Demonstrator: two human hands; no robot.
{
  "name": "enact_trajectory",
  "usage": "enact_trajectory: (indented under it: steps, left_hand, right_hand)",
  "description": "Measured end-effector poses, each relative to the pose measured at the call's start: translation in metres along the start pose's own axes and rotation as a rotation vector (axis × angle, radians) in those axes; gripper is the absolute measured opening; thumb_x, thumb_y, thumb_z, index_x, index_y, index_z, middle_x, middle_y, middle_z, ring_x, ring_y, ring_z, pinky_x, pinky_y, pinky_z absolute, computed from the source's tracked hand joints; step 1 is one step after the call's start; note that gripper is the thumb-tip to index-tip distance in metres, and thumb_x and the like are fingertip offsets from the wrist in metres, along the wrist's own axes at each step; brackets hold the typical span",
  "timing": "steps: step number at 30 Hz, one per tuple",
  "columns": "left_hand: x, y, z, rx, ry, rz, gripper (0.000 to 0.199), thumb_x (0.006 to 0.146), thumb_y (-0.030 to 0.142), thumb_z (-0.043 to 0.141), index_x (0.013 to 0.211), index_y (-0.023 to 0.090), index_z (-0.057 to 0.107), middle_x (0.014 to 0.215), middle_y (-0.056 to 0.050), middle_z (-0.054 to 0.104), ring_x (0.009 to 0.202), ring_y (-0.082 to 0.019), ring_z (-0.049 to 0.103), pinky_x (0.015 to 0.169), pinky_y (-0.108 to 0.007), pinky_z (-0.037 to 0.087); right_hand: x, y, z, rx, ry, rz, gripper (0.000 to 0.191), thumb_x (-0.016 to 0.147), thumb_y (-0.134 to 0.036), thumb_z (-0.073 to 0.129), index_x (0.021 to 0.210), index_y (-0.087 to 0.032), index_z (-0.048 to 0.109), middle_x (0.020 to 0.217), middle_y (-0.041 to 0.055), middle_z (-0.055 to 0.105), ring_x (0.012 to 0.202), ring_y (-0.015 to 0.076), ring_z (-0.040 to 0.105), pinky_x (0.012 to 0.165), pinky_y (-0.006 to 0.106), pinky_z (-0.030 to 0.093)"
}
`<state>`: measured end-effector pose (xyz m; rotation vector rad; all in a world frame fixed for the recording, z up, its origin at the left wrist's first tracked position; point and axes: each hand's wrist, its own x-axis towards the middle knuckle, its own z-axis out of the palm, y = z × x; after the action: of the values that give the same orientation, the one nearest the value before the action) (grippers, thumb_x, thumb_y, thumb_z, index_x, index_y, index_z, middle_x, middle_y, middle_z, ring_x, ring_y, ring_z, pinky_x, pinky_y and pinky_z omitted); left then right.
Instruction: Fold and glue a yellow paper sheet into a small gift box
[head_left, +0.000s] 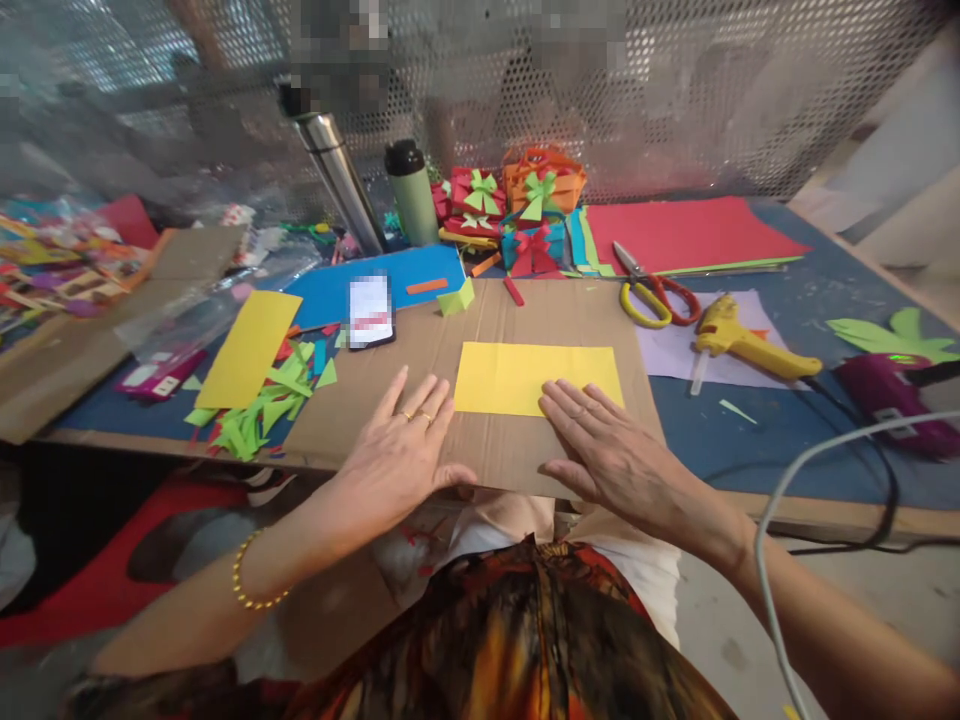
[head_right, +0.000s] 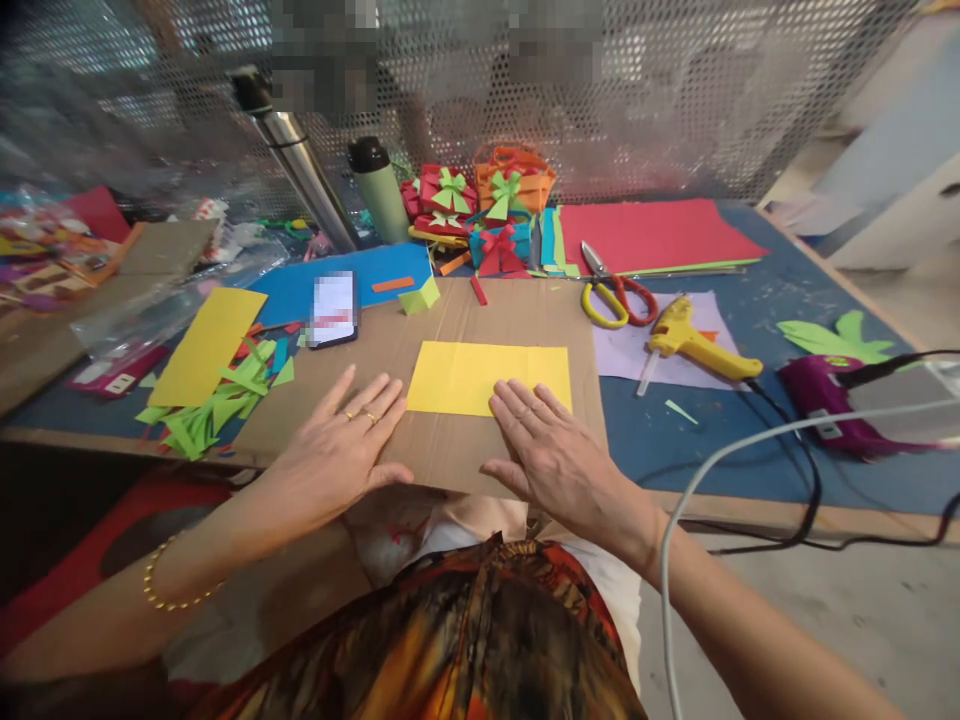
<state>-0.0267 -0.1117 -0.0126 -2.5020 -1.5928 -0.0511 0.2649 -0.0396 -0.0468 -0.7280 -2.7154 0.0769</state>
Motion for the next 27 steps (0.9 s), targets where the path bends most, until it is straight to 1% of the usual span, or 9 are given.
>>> enact_trajectory:
  steps: [2,4,7,9,14,16,20,22,27]
  left_hand:
    - [0.016,0.014,-0.002,0.043,0.076,-0.036,0.104,0.095,0.079,0.021,0.149,-0.005,0.049,0.156,-0.033,0.045,0.154,-0.044,0.034,0.129,-0.066,0.016]
    - [0.034,0.031,0.002,0.02,0.126,0.029,0.103,0.095,0.078,0.019,0.15,-0.005,0.046,0.159,-0.031,0.042,0.157,-0.042,0.027,0.13,-0.062,0.018]
    - [0.053,0.051,0.015,-0.095,0.058,0.188,0.106,0.093,0.082,0.016,0.153,-0.001,0.043,0.161,-0.026,0.042,0.157,-0.033,0.031,0.129,-0.049,0.027]
    - [0.055,0.057,0.024,-0.127,0.03,0.15,0.112,0.089,0.086,0.021,0.157,-0.002,0.036,0.163,-0.028,0.037,0.156,-0.035,0.032,0.128,-0.048,0.03]
    - [0.042,0.05,0.043,-0.163,-0.006,0.107,0.109,0.088,0.085,0.033,0.163,0.006,0.029,0.167,-0.025,0.03,0.157,-0.037,0.028,0.126,-0.052,0.034]
    - [0.036,0.046,0.048,-0.184,-0.01,0.082,0.102,0.09,0.082,0.039,0.165,0.013,0.027,0.168,-0.023,0.028,0.158,-0.037,0.026,0.125,-0.054,0.035]
    - [0.031,0.04,0.056,-0.224,-0.015,0.009,0.094,0.09,0.079,0.047,0.164,0.022,0.03,0.171,-0.021,0.021,0.159,-0.039,0.019,0.123,-0.061,0.036]
    - [0.03,0.039,0.057,-0.247,-0.013,0.013,0.097,0.088,0.078,0.053,0.164,0.023,0.03,0.172,-0.021,0.019,0.159,-0.04,0.017,0.123,-0.062,0.034]
    - [0.031,0.043,0.056,-0.25,0.032,0.035,0.119,0.07,0.081,0.071,0.164,0.02,0.03,0.171,-0.026,0.019,0.159,-0.042,0.017,0.122,-0.065,0.035]
  right_hand:
    - [0.001,0.001,0.001,-0.016,-0.002,-0.003,0.067,0.107,-0.049,0.042,0.156,-0.002,0.042,0.162,0.0242,0.04,0.154,0.0329,0.032,0.124,0.057,0.035]
    - [0.002,0.002,0.003,-0.032,0.0,-0.017,0.067,0.107,-0.049,0.042,0.154,-0.001,0.044,0.16,0.0252,0.042,0.152,0.0333,0.035,0.123,0.056,0.037]
    - [0.003,0.004,0.005,-0.046,0.015,-0.039,0.066,0.106,-0.047,0.045,0.155,-0.002,0.044,0.159,0.0249,0.043,0.151,0.0318,0.038,0.121,0.054,0.039]
    - [0.005,0.004,0.006,-0.07,0.021,-0.047,0.067,0.105,-0.048,0.048,0.154,-0.001,0.044,0.158,0.0252,0.043,0.15,0.0321,0.04,0.12,0.054,0.041]
    - [0.009,0.0,0.008,-0.125,0.024,-0.029,0.068,0.101,-0.046,0.058,0.151,0.0,0.049,0.156,0.0253,0.047,0.147,0.0344,0.044,0.119,0.053,0.043]
    - [0.01,0.0,0.01,-0.106,0.033,-0.017,0.069,0.099,-0.046,0.061,0.15,0.0,0.051,0.155,0.0256,0.048,0.147,0.0341,0.045,0.119,0.052,0.043]
    - [0.01,0.003,0.013,-0.034,0.043,0.001,0.07,0.099,-0.048,0.061,0.151,-0.002,0.05,0.155,0.026,0.047,0.148,0.0342,0.043,0.12,0.053,0.041]
    - [0.01,0.004,0.013,-0.004,0.028,0.018,0.069,0.1,-0.048,0.059,0.153,-0.005,0.049,0.157,0.0252,0.045,0.15,0.034,0.04,0.121,0.054,0.039]
    - [0.011,0.004,0.009,0.02,-0.042,0.024,0.07,0.102,-0.047,0.057,0.156,-0.005,0.044,0.16,0.0242,0.041,0.152,0.033,0.037,0.123,0.054,0.036]
